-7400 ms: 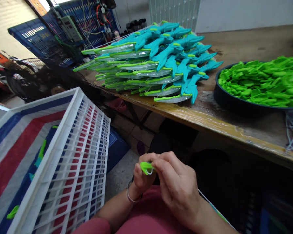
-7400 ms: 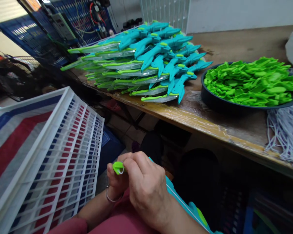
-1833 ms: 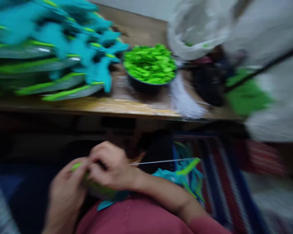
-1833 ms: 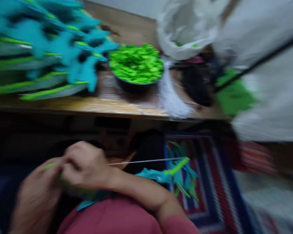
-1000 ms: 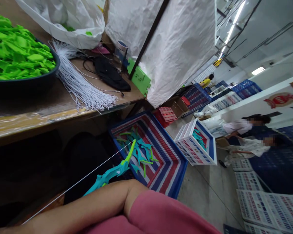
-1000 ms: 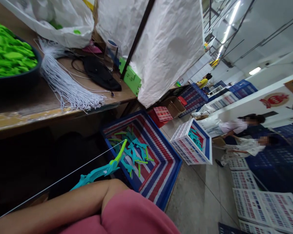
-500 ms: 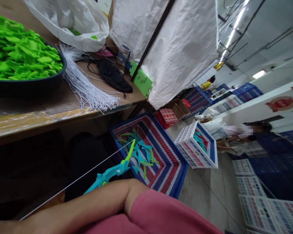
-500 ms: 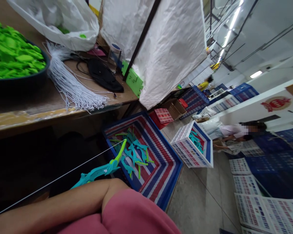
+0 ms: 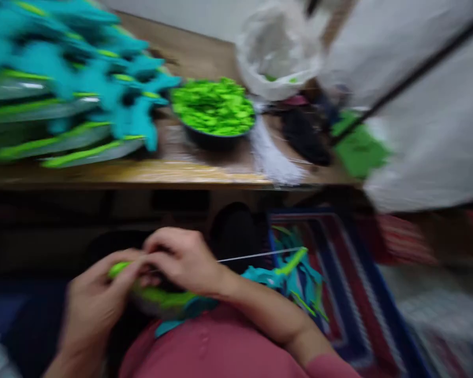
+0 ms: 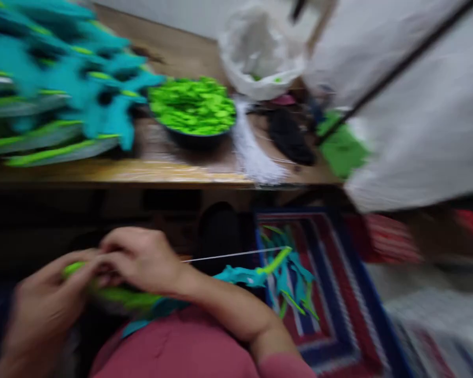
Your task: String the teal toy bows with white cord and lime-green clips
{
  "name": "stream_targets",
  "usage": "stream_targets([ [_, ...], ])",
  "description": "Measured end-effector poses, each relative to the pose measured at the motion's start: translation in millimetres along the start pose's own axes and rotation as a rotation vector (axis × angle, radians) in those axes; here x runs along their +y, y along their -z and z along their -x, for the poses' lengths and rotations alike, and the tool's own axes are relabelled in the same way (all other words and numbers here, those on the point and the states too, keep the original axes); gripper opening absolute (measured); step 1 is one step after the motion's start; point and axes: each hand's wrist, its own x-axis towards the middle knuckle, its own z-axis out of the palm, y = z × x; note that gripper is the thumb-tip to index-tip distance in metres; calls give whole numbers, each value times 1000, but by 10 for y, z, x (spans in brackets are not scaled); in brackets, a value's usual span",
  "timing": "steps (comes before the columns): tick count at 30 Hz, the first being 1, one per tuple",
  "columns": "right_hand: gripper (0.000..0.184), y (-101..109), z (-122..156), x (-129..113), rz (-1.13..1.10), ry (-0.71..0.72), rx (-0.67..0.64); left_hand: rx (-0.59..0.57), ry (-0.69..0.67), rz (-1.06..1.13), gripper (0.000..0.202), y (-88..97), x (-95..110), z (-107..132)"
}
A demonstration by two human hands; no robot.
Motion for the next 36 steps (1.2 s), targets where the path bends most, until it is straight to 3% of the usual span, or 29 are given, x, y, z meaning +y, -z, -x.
stream_targets([
  [3, 12, -59, 43, 97, -130, 10, 97, -199, 65, 234, 24, 211, -153, -8],
  [7, 15, -163, 102, 90, -56, 200, 113, -279, 32, 476, 22, 228, -250, -47],
  [10, 18, -221, 109, 28, -31, 258, 116, -300, -6, 552, 20, 221, -262, -30],
  [15, 14, -173, 40, 1, -49, 188, 61, -304, -30, 590, 16, 243, -309, -14],
  [20, 18, -104, -20, -58, 261, 327, -46, -267, -29, 544, 18, 234, -301, -32],
  [24, 27, -154, -31, -63, 494, 399, -4, -241, -70, 438, 19, 241, -289, -42],
  [31, 19, -164, -14, 47, 138, 197, 164, -245, 7, 511, 19, 200, -320, 13],
  [36, 20, -163, 48, -8, -86, 46, 116, -262, 31, 584, 22, 157, -303, 1],
])
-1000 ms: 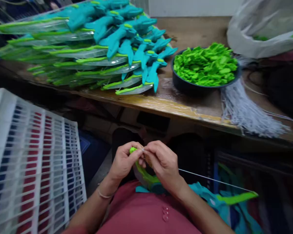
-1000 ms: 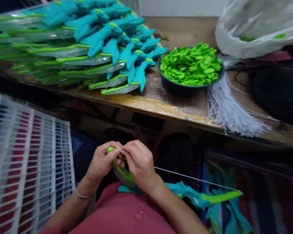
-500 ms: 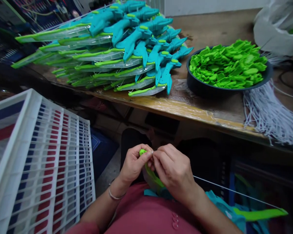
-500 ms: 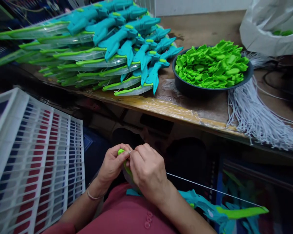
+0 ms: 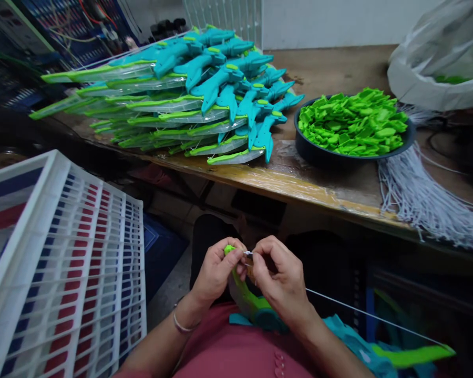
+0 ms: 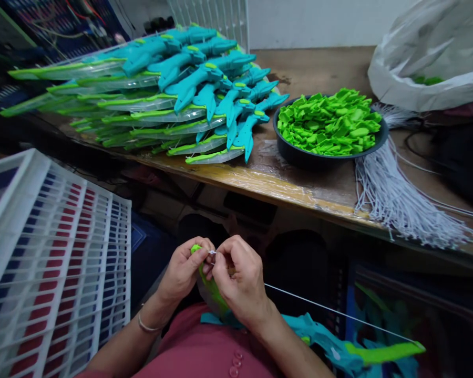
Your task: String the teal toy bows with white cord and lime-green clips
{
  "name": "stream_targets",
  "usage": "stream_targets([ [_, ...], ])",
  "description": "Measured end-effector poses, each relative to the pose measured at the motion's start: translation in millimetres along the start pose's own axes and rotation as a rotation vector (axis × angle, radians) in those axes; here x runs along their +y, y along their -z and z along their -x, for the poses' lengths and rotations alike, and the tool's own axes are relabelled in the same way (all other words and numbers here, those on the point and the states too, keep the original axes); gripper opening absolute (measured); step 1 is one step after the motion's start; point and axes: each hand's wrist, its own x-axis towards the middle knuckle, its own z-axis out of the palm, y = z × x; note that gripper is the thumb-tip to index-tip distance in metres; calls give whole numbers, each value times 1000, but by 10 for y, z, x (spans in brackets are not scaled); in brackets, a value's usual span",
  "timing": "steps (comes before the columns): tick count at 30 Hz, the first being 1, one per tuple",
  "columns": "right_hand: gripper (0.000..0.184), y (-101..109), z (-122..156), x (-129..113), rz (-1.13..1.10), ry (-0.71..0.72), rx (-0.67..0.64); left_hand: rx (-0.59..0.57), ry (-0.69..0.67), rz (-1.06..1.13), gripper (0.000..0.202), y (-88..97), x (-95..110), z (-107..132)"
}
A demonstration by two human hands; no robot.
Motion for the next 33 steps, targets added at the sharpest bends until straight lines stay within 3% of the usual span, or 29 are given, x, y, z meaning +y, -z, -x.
stream_targets([
  [6, 5, -20, 41, -23, 37, 74, -3, 29, 3, 12, 24, -20, 28, -6],
  [9, 10, -51, 33, -11, 89, 142, -41, 33, 10, -12, 23, -12, 51, 31],
  [12, 11, -79, 22, -9, 145, 172, 1, 43, 2, -2, 21, -9, 90, 70],
  [16, 24, -77, 34, 3, 229, 193, -29, 97, -27, -3, 17, -17, 136, 66],
  [21, 28, -54, 52, 17, 460, 243, -119, 139, -14, -37, 24, -103, 191, 80],
  [25, 25, 75, -30, 78, 737, 264, -59, 145, 1, -37, 22, -173, 225, 83],
  [29, 26, 185, -15, -18, 735, 307, 11, 85, -21, 3, 26, -199, 183, 71],
  [33, 20, 61, 177, -179, 608, 408, 54, -10, -32, 174, 32, -150, 214, -71],
])
